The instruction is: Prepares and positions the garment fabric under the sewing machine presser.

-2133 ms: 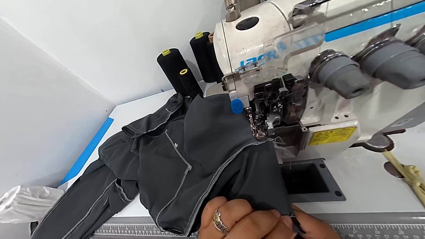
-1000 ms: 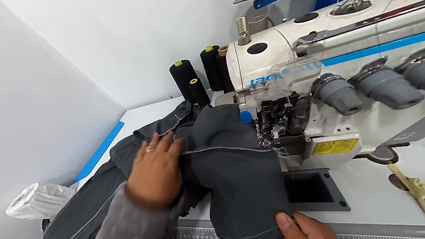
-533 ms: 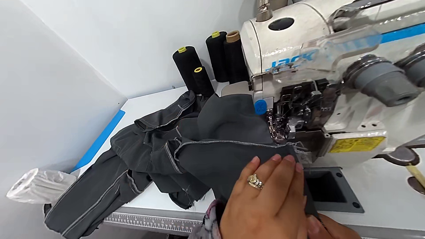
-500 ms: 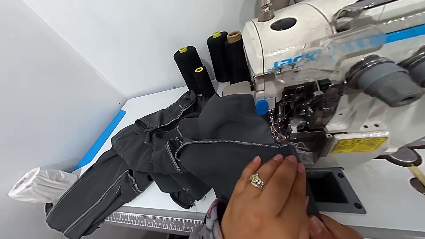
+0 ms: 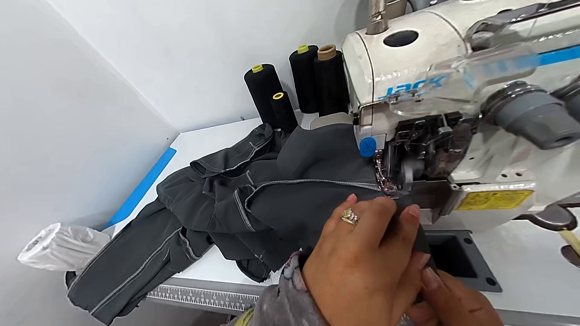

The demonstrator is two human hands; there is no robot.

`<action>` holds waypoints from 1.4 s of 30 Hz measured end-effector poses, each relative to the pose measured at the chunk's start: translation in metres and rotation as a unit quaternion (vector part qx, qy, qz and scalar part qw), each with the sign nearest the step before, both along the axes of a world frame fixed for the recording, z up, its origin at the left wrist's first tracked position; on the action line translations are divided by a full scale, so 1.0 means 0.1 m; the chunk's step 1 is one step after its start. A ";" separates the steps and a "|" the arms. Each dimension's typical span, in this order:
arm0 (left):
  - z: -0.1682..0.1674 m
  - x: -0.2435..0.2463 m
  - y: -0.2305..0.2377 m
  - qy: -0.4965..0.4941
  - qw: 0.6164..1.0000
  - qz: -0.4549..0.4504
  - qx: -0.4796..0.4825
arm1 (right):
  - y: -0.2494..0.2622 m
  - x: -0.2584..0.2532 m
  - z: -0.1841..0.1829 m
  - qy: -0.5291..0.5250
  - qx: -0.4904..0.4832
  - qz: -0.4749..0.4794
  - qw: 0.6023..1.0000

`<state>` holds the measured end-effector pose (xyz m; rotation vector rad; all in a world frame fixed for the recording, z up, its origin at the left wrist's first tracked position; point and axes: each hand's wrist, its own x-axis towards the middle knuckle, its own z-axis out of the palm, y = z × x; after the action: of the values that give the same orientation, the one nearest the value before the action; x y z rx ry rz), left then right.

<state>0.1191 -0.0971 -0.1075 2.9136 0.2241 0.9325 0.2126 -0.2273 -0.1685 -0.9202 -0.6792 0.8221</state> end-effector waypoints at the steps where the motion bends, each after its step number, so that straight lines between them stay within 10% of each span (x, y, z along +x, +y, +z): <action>1: 0.02 -0.01 0.03 0.007 1.000 -0.004 -0.003 | 0.01 0.00 0.00 0.004 0.000 0.001 1.000; 15: 0.00 -0.11 0.33 -0.035 0.993 -0.112 -0.015 | 0.22 0.00 0.06 0.016 0.023 -0.004 1.000; 26: -0.17 -0.20 0.05 -0.102 0.993 -0.022 0.061 | 0.13 0.20 -0.03 -0.130 0.056 0.038 0.989; 42: -0.11 -0.15 -0.04 -0.132 0.988 -0.029 0.079 | 0.07 0.19 0.11 -0.030 -0.018 0.013 0.999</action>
<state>0.1040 -0.1009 -0.1184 2.8720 0.0513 1.3681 0.2316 -0.2202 -0.1574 -0.9739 -0.7313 0.8349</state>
